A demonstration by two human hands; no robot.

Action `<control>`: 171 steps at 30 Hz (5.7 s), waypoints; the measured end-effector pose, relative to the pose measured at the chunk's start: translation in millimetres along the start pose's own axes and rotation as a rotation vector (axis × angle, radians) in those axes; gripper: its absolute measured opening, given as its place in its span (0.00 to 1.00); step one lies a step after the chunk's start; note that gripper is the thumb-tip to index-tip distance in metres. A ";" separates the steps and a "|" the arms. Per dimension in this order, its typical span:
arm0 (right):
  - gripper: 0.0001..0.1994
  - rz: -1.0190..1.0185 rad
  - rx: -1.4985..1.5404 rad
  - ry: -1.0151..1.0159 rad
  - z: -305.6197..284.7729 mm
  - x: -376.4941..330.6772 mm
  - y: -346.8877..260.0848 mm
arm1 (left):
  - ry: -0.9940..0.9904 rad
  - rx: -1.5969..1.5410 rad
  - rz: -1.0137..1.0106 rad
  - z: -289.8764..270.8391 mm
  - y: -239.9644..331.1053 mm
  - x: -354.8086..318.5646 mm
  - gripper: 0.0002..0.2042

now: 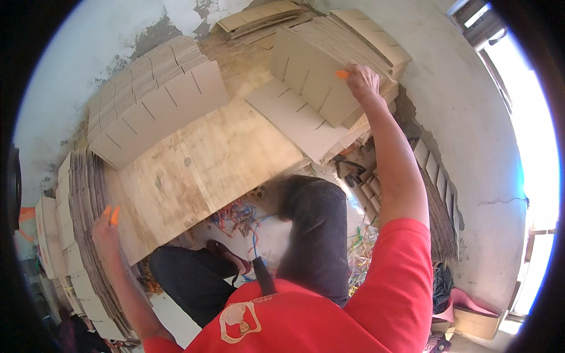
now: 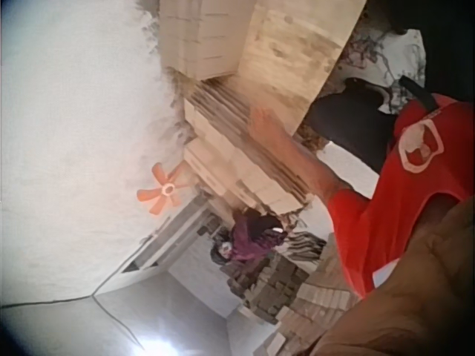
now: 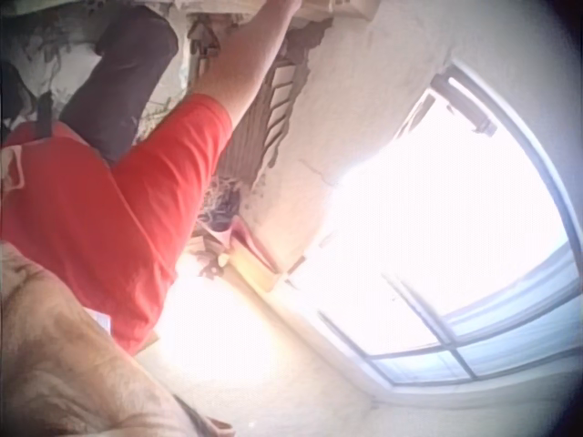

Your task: The person sits on the floor and repeatedly picks up flat cardboard sheets, folds them along pre-scored lines to form partitioned dividers, and stacks the finished units. The person handles the cardboard by hand without visible tools.

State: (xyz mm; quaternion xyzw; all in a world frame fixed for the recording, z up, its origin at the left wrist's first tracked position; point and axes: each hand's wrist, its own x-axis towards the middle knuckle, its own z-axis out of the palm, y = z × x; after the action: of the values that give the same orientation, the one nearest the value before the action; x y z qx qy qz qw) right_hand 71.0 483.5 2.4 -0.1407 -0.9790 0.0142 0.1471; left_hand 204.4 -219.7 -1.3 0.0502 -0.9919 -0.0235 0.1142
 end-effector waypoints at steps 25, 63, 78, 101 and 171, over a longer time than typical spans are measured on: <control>0.21 -0.098 0.878 0.384 -20.1 -81.5 -232.3 | 0.274 -0.080 0.514 141.2 210.6 272.1 0.21; 0.22 -0.363 0.744 0.073 -24.1 -115.5 -254.7 | 0.310 -0.426 0.823 55.4 239.1 103.3 0.08; 0.22 -0.405 0.752 0.135 -2.9 -122.5 -259.1 | 0.359 -0.436 0.710 62.1 231.6 94.9 0.10; 0.41 -0.374 0.783 0.082 20.1 -128.1 -256.6 | 0.303 -0.063 0.363 115.3 213.8 243.1 0.24; 0.43 -0.550 0.746 0.203 33.6 -158.1 -223.2 | 0.180 -0.191 0.622 101.0 202.8 251.0 0.12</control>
State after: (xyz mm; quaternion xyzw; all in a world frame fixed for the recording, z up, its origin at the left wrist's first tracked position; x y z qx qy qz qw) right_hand 145.7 225.5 -59.2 0.1857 -0.8886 0.3117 0.2807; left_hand -80.9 -40.9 -31.5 -0.2639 -0.9390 -0.0756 0.2071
